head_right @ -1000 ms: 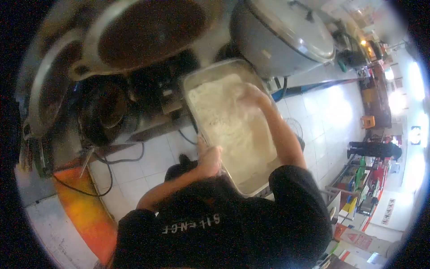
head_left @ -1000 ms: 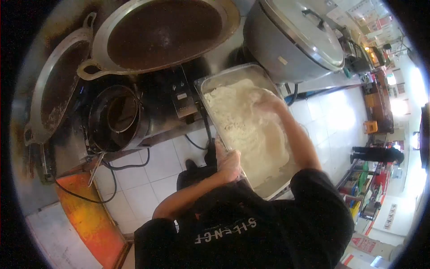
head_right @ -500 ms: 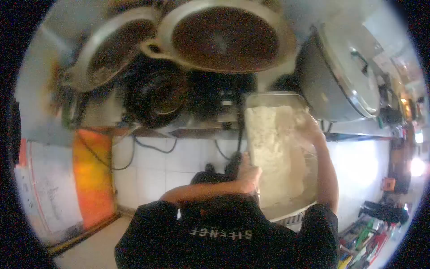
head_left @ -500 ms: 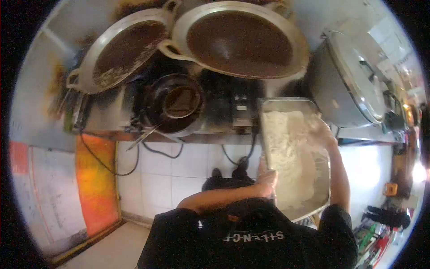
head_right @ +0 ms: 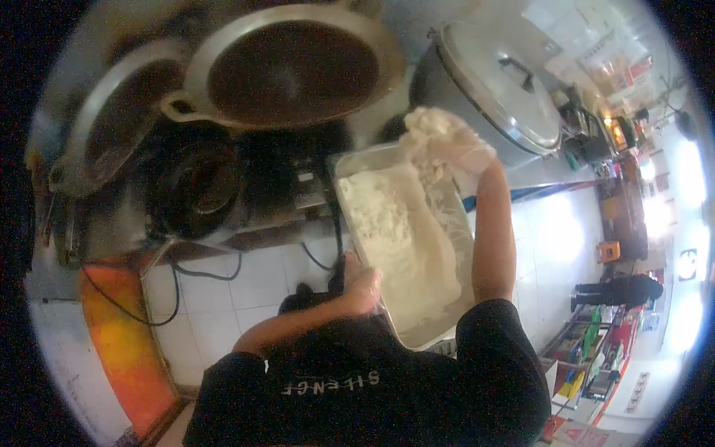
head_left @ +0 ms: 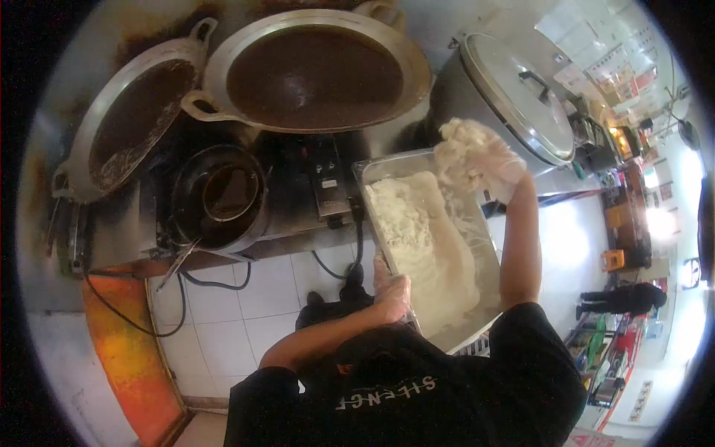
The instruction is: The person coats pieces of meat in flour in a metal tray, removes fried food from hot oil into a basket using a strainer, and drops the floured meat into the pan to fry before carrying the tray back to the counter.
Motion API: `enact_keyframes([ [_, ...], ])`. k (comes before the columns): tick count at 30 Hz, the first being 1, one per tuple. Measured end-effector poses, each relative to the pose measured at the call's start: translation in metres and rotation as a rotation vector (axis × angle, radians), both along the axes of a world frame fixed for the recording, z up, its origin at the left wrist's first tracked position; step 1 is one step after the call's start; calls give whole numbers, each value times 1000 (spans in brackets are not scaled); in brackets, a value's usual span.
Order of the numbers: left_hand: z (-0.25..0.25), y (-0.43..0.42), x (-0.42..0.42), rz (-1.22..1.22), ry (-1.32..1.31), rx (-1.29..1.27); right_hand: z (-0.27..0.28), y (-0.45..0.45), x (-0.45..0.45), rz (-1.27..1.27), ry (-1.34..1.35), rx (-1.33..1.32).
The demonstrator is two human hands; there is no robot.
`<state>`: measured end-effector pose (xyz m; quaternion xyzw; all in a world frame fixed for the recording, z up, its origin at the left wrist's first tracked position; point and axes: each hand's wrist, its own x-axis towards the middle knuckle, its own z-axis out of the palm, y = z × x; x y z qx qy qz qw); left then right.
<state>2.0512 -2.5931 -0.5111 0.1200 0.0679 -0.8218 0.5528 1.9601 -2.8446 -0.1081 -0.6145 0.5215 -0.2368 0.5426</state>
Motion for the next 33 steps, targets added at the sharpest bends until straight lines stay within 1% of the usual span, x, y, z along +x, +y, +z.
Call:
enact_keyframes([
  [1,-26,0,-14,18,0,-8,15,-2,15,30,-122,-5],
  [3,37,-2,11,35,-361,191,46,-10,51,125,-276,-43],
  [6,91,-9,28,32,-241,317,89,-15,115,304,-374,-109],
  [7,109,-11,33,32,-199,357,98,-18,135,365,-353,-140],
  [9,180,-15,54,96,-252,373,107,-31,177,490,-176,-239],
  [10,239,-17,70,160,-349,347,100,-49,196,590,15,-351],
  [12,245,-16,74,112,-448,276,89,-76,239,777,390,-592],
  [13,188,-14,59,-1,-450,232,78,-75,255,776,435,-691],
  [15,122,-13,48,-180,-171,81,56,-74,279,947,553,-1056],
  [16,104,-13,49,-245,109,-26,49,-71,291,981,587,-1050],
  [18,110,-15,54,-180,154,-15,43,-57,302,947,645,-722],
  [19,136,-16,50,-50,-80,104,42,-53,306,944,669,-625],
  [20,132,-16,45,-2,-74,114,42,-50,306,1014,740,-678],
  [21,128,-16,39,47,-68,123,45,-48,304,1048,700,-634],
  [22,84,-9,27,5,174,20,52,-45,300,1076,662,-587],
  [23,53,-9,15,4,190,-24,58,-44,295,1098,625,-537],
  [24,29,-10,5,2,206,-69,61,-48,291,1089,588,-565],
  [25,36,-7,8,32,130,-27,64,-55,286,1077,552,-592],
  [26,60,-8,15,67,-10,53,67,-59,281,1064,516,-618],
  [28,127,-17,34,101,-340,245,91,-53,254,975,240,-599],
  [29,163,-28,45,88,-506,349,111,-45,236,918,373,-800],
  [30,189,-35,50,58,-579,422,123,-29,213,789,353,-845],
  [31,209,-44,55,30,-645,476,131,-13,188,660,333,-887],
  [33,179,-43,47,-5,-407,482,140,11,144,490,471,-684],
])
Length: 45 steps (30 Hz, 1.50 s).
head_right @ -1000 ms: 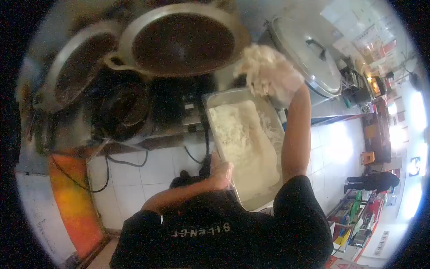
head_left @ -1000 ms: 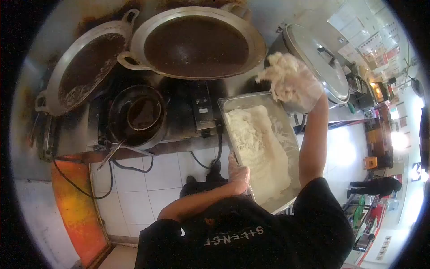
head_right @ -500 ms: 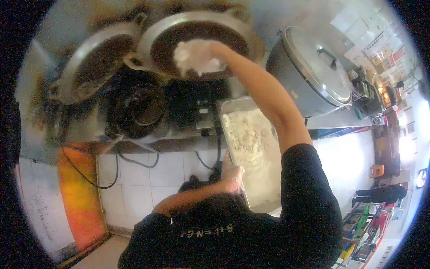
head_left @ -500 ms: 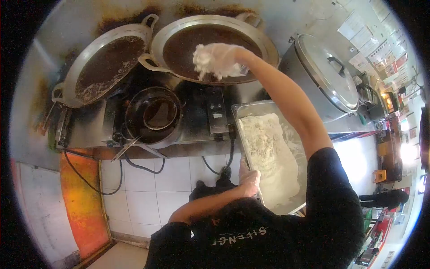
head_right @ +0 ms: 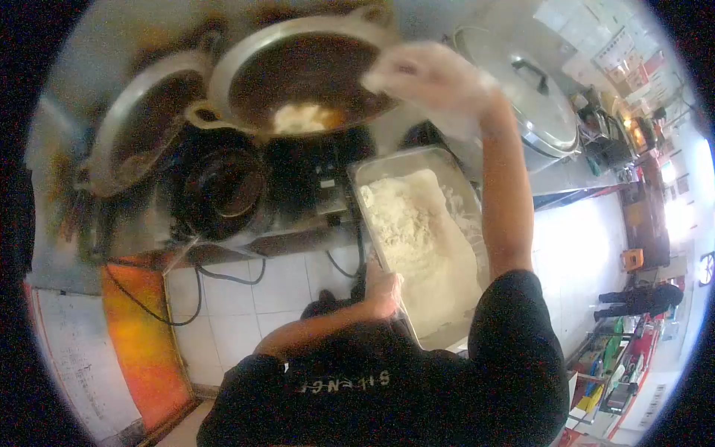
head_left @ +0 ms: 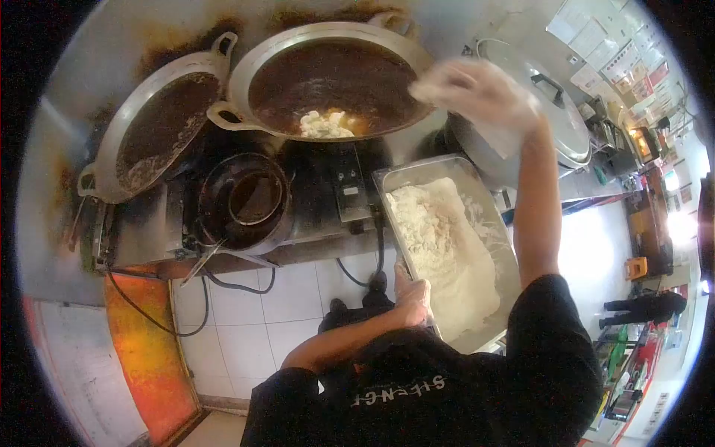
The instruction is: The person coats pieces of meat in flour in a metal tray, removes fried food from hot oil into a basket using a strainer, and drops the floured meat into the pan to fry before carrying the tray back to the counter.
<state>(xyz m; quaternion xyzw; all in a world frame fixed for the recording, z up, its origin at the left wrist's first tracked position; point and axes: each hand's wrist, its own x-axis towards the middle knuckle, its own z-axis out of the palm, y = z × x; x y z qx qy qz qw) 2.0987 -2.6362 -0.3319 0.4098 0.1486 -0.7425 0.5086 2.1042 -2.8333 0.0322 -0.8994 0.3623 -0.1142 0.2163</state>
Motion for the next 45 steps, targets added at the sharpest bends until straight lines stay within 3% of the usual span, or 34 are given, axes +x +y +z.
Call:
enact_keyframes([
  [1,-62,12,-16,35,148,-91,-17,4,-26,-59,-136,164],
  [3,-97,32,-29,83,276,-196,-77,7,-71,-227,-275,475],
  [4,-100,36,-23,92,256,-216,-113,-9,-98,-125,-91,534],
  [6,-84,40,-22,62,67,-268,-230,-24,-146,-283,2,658],
  [8,-10,37,-12,6,-277,-348,-312,-26,-175,-204,300,450],
  [10,-75,37,-24,-25,-668,-577,-376,-20,-185,-24,497,-26],
  [11,-107,38,-30,-13,-871,-661,-374,-4,-164,-62,490,-58],
  [12,-57,30,-17,29,-589,-545,-372,12,-143,-98,483,-85],
  [15,35,25,13,-60,-375,-331,-452,5,-147,-315,322,124],
  [17,28,30,8,-172,-654,-360,-428,15,-138,-374,460,103],
  [18,14,35,4,-242,-850,-421,-404,22,-129,-431,443,221],
  [19,-44,42,-5,-357,-1142,-607,-369,30,-113,-488,427,337],
  [21,-142,52,-15,-498,-963,-732,-305,53,-82,-520,403,534],
  [22,-182,54,-18,-500,-499,-650,-274,73,-68,-495,397,613],
  [23,-194,55,-22,-473,-223,-619,-262,89,-58,-470,392,692],
  [24,-206,55,-25,-453,38,-553,-266,102,-52,-371,441,552],
  [25,-210,56,-30,-418,113,-555,-274,113,-48,-268,487,411],
  [28,-215,58,-31,-312,317,-557,-299,118,-43,39,731,53],
  [29,-205,58,-29,-273,242,-487,-311,118,-43,142,827,-58],
  [30,-195,58,-27,-237,166,-418,-331,117,-45,65,749,-86],
  [33,-91,36,-7,-132,-237,-139,-407,101,-61,-106,581,-159],
  [36,-36,28,12,-108,-165,-161,-470,47,-111,-212,562,-197],
  [37,-26,26,13,-111,-135,-169,-461,42,-121,-305,534,-128],
  [38,-26,27,7,-100,-193,-187,-451,37,-131,-399,503,-64],
  [40,-32,26,-8,-58,-403,-237,-377,39,-129,-665,369,211],
  [42,-20,25,10,-105,-485,-433,-431,32,-146,-599,359,-217],
  [43,-13,24,19,-118,-523,-530,-459,26,-150,-566,288,-176],
  [44,-48,29,13,-190,-881,-680,-485,20,-153,-533,219,-132],
  [45,-62,33,10,-233,-840,-679,-504,11,-154,-503,88,168],
])
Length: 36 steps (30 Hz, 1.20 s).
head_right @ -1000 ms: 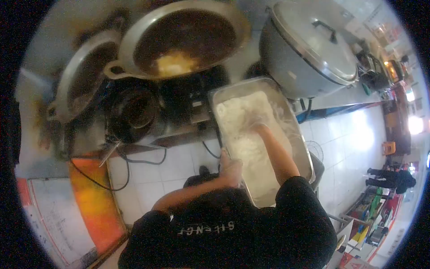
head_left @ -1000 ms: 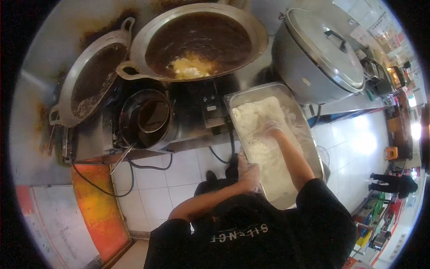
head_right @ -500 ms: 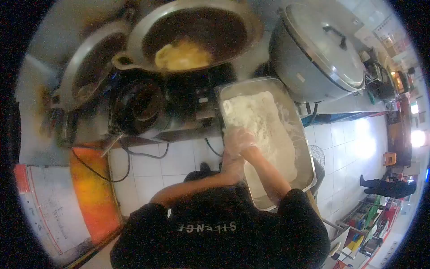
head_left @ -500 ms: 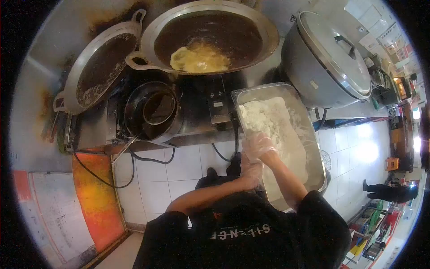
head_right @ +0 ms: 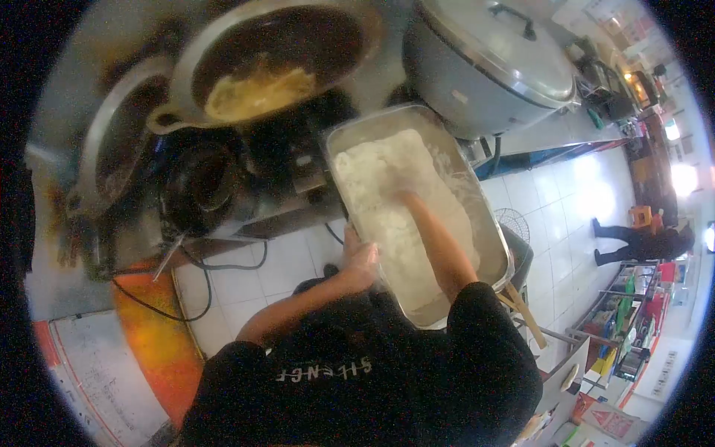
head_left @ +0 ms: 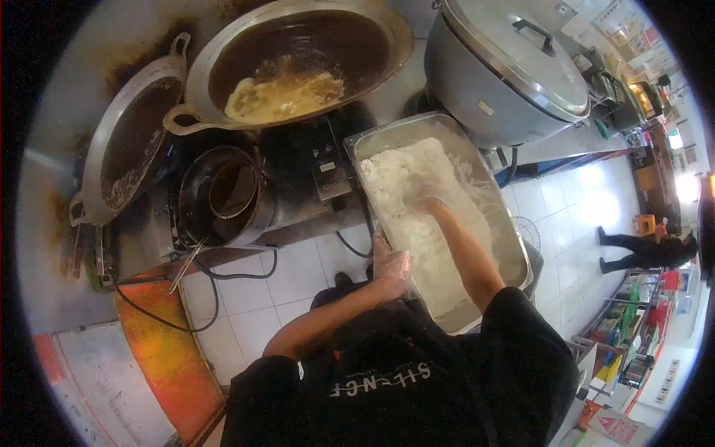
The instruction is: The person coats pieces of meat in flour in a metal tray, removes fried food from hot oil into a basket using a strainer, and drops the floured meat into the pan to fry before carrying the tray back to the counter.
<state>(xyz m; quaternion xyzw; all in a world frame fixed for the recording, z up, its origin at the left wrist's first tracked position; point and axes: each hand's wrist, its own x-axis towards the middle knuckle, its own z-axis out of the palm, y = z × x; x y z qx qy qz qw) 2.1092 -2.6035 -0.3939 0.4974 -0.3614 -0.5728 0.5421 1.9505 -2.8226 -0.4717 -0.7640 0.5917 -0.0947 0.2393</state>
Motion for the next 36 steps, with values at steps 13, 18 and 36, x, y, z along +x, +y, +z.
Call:
enact_keyframes([
  [13,74,-13,0,149,173,279,69,-82,10,-2,251,-20],
  [18,69,-14,1,93,440,413,58,-55,47,161,113,-97],
  [36,81,-15,8,34,372,501,36,-39,115,547,249,-482],
])
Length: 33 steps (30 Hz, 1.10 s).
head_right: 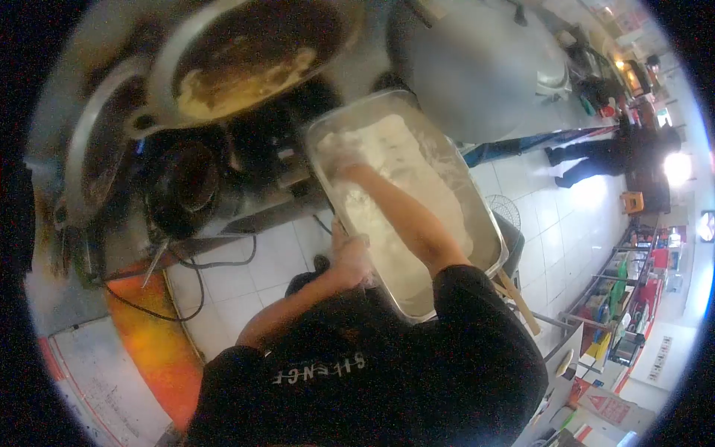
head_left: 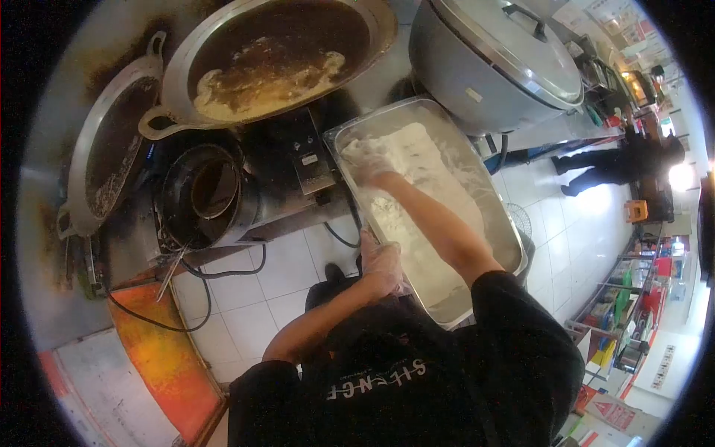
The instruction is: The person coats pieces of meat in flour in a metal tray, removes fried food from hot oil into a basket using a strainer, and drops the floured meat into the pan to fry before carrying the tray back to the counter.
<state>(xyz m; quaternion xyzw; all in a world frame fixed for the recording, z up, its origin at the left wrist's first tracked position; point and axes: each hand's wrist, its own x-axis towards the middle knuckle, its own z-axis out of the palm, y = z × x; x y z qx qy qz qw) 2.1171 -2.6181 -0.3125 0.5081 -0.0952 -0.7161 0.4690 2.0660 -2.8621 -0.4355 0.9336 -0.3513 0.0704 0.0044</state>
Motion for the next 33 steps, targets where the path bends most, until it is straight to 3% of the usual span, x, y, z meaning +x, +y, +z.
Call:
enact_keyframes([
  [2,7,-2,-7,89,27,-25,55,15,23,-283,106,354],
  [3,10,-1,-10,162,40,-57,22,-2,22,-279,135,361],
  [5,-54,0,-14,150,194,116,-10,-46,3,-451,-218,951],
  [7,-62,1,-12,154,170,103,67,-24,-30,-375,-182,802],
  [8,-30,-1,-16,179,78,-4,110,-10,-44,-342,-163,724],
  [9,1,-4,-17,216,-12,-104,131,-7,-56,-408,-382,834],
  [10,29,-10,-11,137,-54,-71,134,-5,-56,-463,-251,743],
  [12,17,-4,-10,61,-102,-82,128,20,-67,-613,-11,579],
  [16,-49,3,-15,49,-227,-272,74,39,-73,-356,3,450],
  [19,-24,1,-10,37,-85,-125,11,53,-68,-153,-42,291],
  [21,-16,1,-9,-83,-359,-270,-36,30,-77,-150,-180,479],
  [22,-30,3,-12,-55,-335,-288,-59,14,-85,-177,-258,626],
  [23,-45,6,-15,-33,-307,-302,-41,16,-79,-209,-337,777],
  [24,-58,7,-20,5,-244,-287,-17,13,-78,-201,-33,682],
  [25,-61,6,-23,45,-182,-273,50,21,-60,-152,267,578],
  [27,-25,1,-20,157,11,-158,118,32,-69,-369,-9,736],
  [29,12,-11,-13,211,96,-174,121,16,-86,-384,-47,667],
  [31,12,-3,-11,193,133,-175,80,21,-114,-255,135,422],
  [32,0,1,-9,156,128,-190,103,36,-111,-429,84,532],
  [33,-4,-3,-12,160,127,-198,159,42,-92,-595,33,620],
])
